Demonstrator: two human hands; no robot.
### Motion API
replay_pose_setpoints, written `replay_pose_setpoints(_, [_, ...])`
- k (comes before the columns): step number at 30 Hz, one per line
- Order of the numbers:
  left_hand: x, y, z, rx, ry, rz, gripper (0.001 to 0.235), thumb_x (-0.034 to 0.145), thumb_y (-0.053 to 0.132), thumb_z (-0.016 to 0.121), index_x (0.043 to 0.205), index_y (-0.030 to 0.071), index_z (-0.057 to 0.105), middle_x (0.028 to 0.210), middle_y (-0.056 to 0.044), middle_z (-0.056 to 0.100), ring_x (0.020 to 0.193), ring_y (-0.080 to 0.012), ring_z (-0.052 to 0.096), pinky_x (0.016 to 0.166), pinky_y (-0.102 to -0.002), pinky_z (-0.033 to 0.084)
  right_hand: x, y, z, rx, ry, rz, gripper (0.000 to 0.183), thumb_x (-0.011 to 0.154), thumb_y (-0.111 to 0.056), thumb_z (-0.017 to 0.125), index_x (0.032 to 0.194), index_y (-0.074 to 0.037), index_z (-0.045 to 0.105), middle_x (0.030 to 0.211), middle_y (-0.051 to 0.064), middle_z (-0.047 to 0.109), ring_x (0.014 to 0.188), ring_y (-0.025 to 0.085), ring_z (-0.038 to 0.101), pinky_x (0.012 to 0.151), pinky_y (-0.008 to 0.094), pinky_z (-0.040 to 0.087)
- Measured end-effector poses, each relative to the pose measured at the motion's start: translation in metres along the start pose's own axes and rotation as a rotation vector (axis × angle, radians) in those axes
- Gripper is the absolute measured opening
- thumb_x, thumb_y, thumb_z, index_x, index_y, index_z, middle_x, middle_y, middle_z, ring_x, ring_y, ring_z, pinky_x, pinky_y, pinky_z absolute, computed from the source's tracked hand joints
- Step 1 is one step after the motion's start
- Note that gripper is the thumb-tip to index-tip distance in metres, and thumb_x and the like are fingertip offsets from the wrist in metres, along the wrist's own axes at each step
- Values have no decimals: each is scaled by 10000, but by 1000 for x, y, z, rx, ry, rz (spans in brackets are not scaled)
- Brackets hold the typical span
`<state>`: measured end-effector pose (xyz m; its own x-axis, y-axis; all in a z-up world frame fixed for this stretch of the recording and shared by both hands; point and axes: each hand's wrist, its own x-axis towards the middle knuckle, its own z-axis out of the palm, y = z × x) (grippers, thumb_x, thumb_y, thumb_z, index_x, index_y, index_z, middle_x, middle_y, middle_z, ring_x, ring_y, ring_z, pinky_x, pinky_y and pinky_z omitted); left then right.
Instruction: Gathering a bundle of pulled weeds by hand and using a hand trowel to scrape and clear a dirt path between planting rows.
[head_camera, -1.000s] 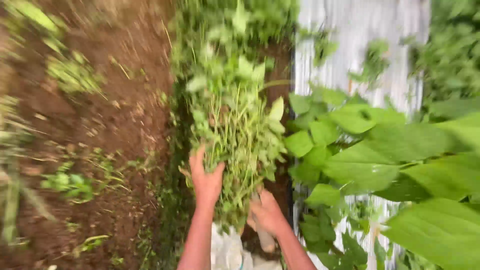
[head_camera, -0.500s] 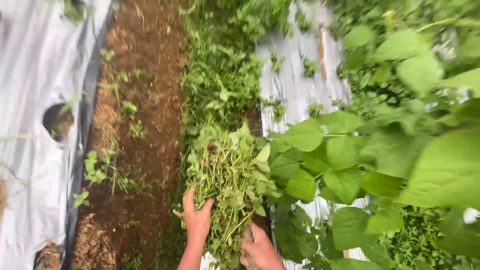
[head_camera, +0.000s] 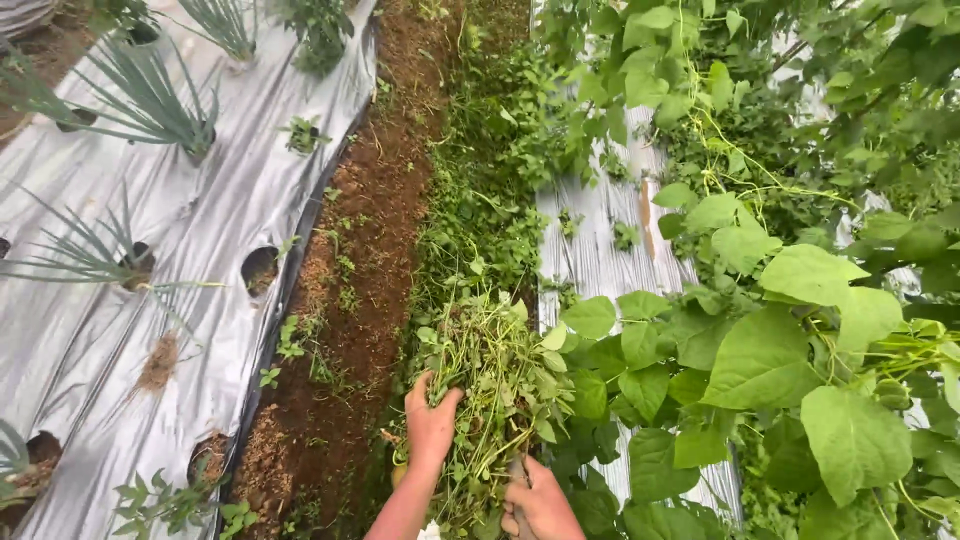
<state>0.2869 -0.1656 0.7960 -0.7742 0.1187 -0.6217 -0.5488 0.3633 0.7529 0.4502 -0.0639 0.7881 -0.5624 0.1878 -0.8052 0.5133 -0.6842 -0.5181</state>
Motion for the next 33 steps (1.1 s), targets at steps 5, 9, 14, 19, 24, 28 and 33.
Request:
replay_pose_setpoints(5, [-8, 22, -10, -59, 11, -40, 716, 888, 303, 664, 1557, 271, 413, 1629, -90, 343, 1440, -284, 433, 1173, -596, 414, -8, -15, 16, 8, 43, -15, 326, 936, 153, 524, 1230, 19, 560, 751, 137, 358, 489, 225, 354, 418, 342, 345])
replay_pose_setpoints(9, [-10, 51, -20, -70, -12, -44, 705, 887, 312, 657, 1550, 286, 419, 1623, -76, 347, 1421, -284, 461, 1156, -601, 425, 19, -10, 11, 39, -4, -86, 238, 910, 150, 531, 904, -57, 414, 739, 143, 324, 529, 235, 303, 421, 357, 272])
replay_pose_setpoints(14, [6, 74, -24, -101, -24, -32, 740, 875, 323, 661, 1567, 295, 400, 1632, -77, 329, 1448, -299, 427, 1176, -606, 401, 17, -46, 33, 13, 37, -67, 190, 910, 151, 534, 1031, 10, 496, 736, 171, 348, 511, 248, 314, 419, 365, 312])
replay_pose_setpoints(19, [27, 95, -26, -122, -33, -25, 726, 874, 320, 664, 1556, 296, 416, 1618, -90, 345, 1409, -294, 471, 1147, -583, 452, 31, -67, 46, 21, 43, -85, 212, 891, 173, 528, 1029, 18, 485, 716, 204, 358, 433, 263, 318, 396, 375, 316])
replay_pose_setpoints(24, [62, 112, -32, -61, 1, 11, 709, 859, 349, 679, 1530, 295, 456, 1584, -78, 394, 1366, -273, 512, 1136, -560, 457, 28, -95, 91, 62, 98, -45, 219, 924, 135, 550, 973, -32, 418, 775, 168, 304, 581, 268, 281, 482, 408, 292])
replay_pose_setpoints(28, [85, 123, -38, -53, 0, 25, 671, 855, 361, 685, 1495, 292, 498, 1562, -76, 424, 1355, -275, 524, 1127, -554, 453, 63, -96, 90, 107, 62, -82, 258, 900, 187, 553, 943, -24, 410, 712, 205, 325, 471, 279, 287, 425, 398, 304])
replay_pose_setpoints(33, [98, 135, -44, -69, -24, 23, 714, 857, 342, 681, 1531, 271, 456, 1586, -96, 386, 1394, -285, 481, 1149, -571, 446, 61, -107, 104, 53, 6, -117, 237, 922, 146, 549, 945, -43, 408, 682, 147, 351, 427, 237, 350, 423, 370, 347])
